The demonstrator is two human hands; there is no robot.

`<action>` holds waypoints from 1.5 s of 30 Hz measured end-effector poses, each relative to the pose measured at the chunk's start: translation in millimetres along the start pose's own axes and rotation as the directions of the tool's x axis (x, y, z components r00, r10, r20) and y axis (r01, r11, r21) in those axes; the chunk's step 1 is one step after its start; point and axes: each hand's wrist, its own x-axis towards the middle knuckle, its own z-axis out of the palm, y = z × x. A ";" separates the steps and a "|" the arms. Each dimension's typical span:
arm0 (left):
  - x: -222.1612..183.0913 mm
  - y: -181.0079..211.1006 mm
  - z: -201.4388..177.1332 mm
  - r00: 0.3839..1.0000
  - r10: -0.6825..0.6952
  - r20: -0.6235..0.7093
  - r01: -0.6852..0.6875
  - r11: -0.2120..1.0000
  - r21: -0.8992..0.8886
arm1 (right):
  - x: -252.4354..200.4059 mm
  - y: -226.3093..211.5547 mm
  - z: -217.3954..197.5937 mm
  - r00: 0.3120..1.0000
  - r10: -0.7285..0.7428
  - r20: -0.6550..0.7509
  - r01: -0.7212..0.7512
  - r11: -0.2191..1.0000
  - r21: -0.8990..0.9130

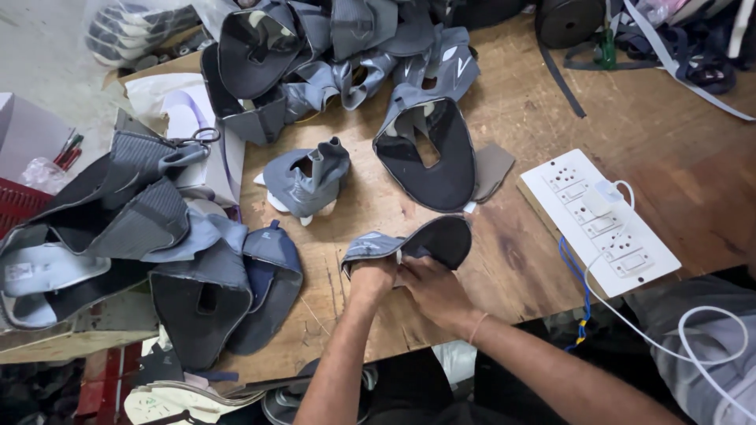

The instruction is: Inspect and sort various grey shoe upper components on a workbench.

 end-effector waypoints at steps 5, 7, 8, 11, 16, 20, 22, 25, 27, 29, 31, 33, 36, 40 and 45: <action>-3.6 -4.2 14.9 0.989 -0.078 -0.124 0.053 0.979 -0.199 | -0.6 -9.5 -3.8 0.999 0.050 0.019 -0.049 0.996 -0.073; -1.3 0.7 9.9 0.989 -0.110 -0.097 0.088 0.975 -0.207 | -0.6 -7.2 7.3 0.998 0.056 -0.023 -0.058 0.994 -0.096; -1.9 3.4 7.7 0.988 -0.137 -0.065 0.120 0.969 -0.215 | -1.6 -7.1 13.4 0.996 0.068 -0.062 -0.075 0.990 -0.117; -6.8 15.6 -16.5 0.979 -0.198 -0.052 0.178 0.949 -0.260 | -3.8 -8.1 9.7 0.982 0.041 -0.185 -0.075 0.981 -0.177; -3.8 -2.9 24.2 0.987 -0.122 -0.100 0.106 0.982 -0.154 | -5.4 -4.6 -4.3 1.000 -0.021 0.019 0.025 0.979 -0.204; -4.7 -22.3 48.9 0.990 -0.021 -0.143 0.008 0.996 -0.088 | 5.4 -10.1 -9.1 0.995 0.017 0.094 0.002 0.980 -0.198; -4.6 -20.2 42.9 0.990 -0.054 -0.131 0.031 0.984 -0.176 | -1.0 2.7 4.0 0.999 -0.016 0.044 0.025 0.978 -0.209; 2.2 -5.4 2.8 0.992 -0.103 -0.069 0.078 0.952 -0.298 | -10.7 15.8 14.2 0.997 -0.083 -0.010 0.078 0.968 -0.238; 10.4 -2.0 -11.5 0.992 -0.125 -0.026 0.110 0.937 -0.331 | -6.7 17.8 7.8 0.992 -0.126 -0.010 0.119 0.961 -0.251; -2.7 -3.3 1.3 0.998 -0.049 -0.046 0.033 0.951 -0.306 | -11.3 -0.9 -2.2 0.994 -0.055 0.098 0.076 0.971 -0.228; 7.5 -5.8 4.5 0.993 0.001 -0.119 -0.034 0.961 -0.275 | -2.9 -0.3 -6.2 0.997 -0.039 0.071 0.056 0.968 -0.245; 8.0 -3.1 4.5 0.983 0.037 -0.181 -0.081 0.966 -0.247 | -1.0 -1.9 -7.6 0.998 -0.029 0.059 0.043 0.967 -0.252; 2.1 3.4 -6.4 0.985 -0.053 -0.165 0.004 0.958 -0.286 | 0.0 -4.7 -4.3 0.999 -0.036 0.019 0.040 0.970 -0.239; -1.9 13.4 -42.3 0.982 -0.165 -0.094 0.115 0.911 -0.396 | 9.7 -2.4 -2.5 0.988 0.078 0.131 -0.051 0.978 -0.200; -4.0 31.7 -68.8 0.970 -0.200 -0.136 0.110 0.866 -0.488 | 16.7 48.4 8.1 0.991 -0.135 -0.006 0.132 0.974 -0.182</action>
